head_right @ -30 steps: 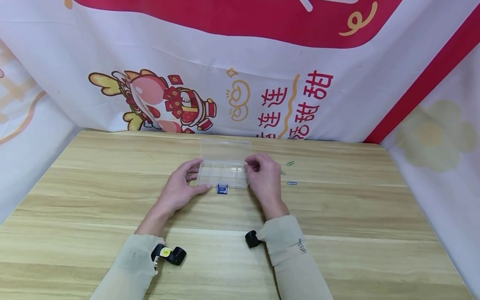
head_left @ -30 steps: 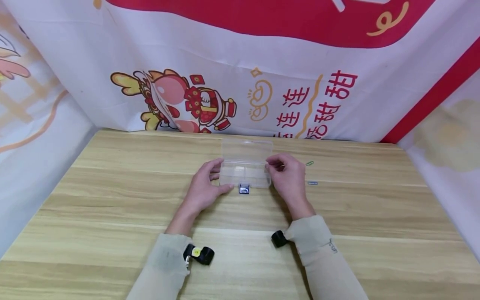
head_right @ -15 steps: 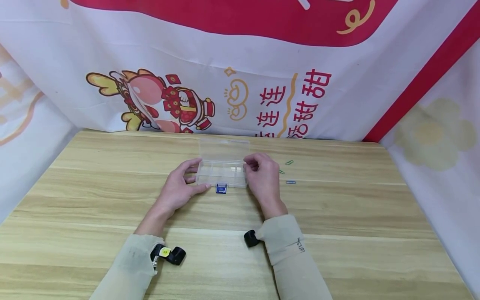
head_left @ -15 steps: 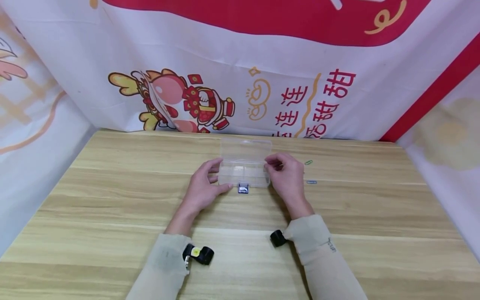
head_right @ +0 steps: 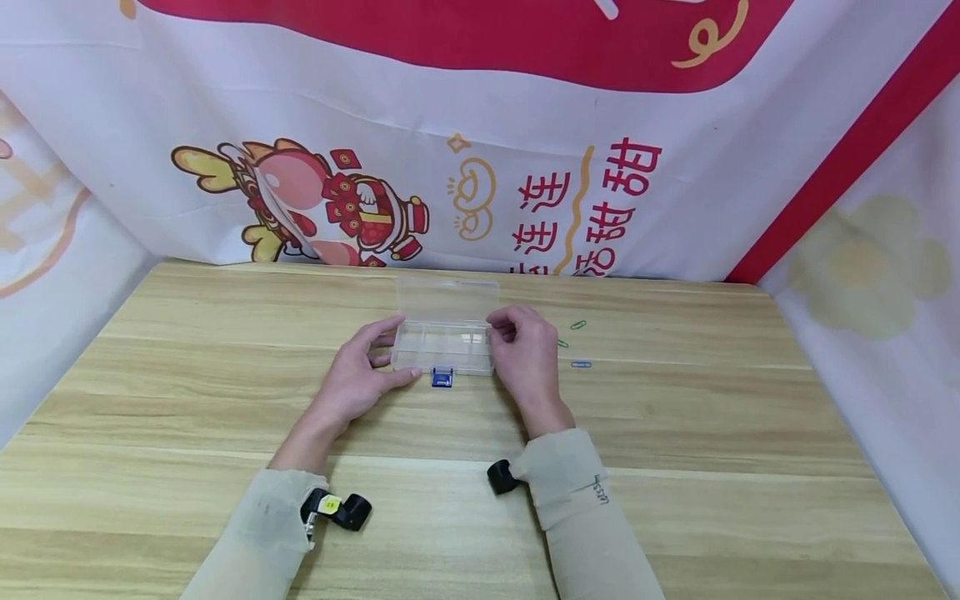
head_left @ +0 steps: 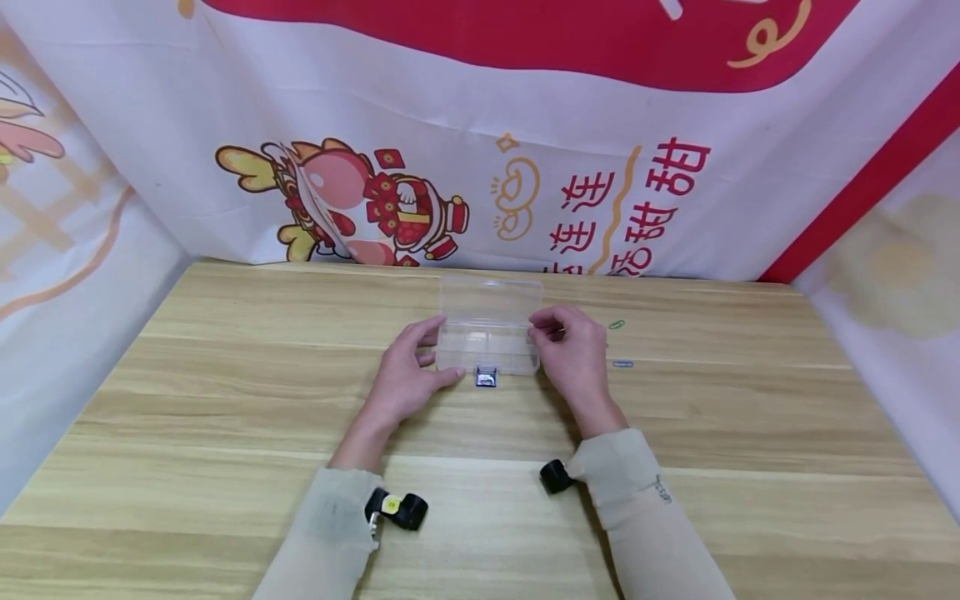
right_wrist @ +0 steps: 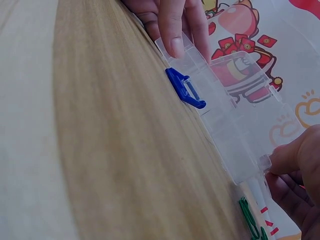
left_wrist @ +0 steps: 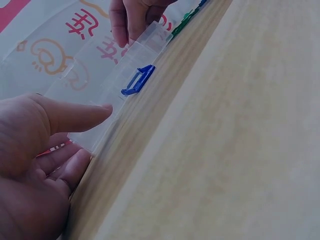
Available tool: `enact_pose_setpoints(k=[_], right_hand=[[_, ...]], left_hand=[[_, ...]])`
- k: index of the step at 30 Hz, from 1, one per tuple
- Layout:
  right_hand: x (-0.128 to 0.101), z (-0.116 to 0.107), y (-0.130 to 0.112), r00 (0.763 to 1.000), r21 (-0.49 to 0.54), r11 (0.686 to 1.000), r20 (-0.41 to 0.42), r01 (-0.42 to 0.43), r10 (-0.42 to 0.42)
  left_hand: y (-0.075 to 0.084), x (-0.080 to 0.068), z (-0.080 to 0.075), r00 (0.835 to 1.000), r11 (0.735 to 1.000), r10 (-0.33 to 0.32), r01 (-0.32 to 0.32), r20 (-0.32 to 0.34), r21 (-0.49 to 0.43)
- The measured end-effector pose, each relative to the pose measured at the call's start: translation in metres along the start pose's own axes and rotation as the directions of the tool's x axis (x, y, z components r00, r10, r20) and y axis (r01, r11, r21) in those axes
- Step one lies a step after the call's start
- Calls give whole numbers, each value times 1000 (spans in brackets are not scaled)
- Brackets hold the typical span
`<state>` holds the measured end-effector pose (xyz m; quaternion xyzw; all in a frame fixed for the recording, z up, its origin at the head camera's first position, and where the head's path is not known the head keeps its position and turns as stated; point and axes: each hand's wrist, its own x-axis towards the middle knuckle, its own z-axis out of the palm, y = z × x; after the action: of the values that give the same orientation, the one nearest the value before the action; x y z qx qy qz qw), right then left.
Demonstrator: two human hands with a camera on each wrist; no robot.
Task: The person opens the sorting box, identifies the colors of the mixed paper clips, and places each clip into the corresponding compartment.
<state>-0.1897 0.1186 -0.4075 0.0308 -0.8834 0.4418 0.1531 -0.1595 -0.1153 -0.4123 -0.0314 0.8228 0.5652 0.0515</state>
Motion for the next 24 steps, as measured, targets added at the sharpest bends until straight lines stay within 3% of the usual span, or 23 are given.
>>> enact_pose_setpoints(k=[14, 24], right_hand=[[-1, -3, -1, 1000, 13, 1000, 12, -7, 6], [-10, -31, 11, 999, 70, 996, -4, -51, 51]], left_hand=[[1, -2, -2, 1000, 1000, -18, 19, 14, -7], [1, -1, -3, 1000, 1000, -24, 24, 18, -11]])
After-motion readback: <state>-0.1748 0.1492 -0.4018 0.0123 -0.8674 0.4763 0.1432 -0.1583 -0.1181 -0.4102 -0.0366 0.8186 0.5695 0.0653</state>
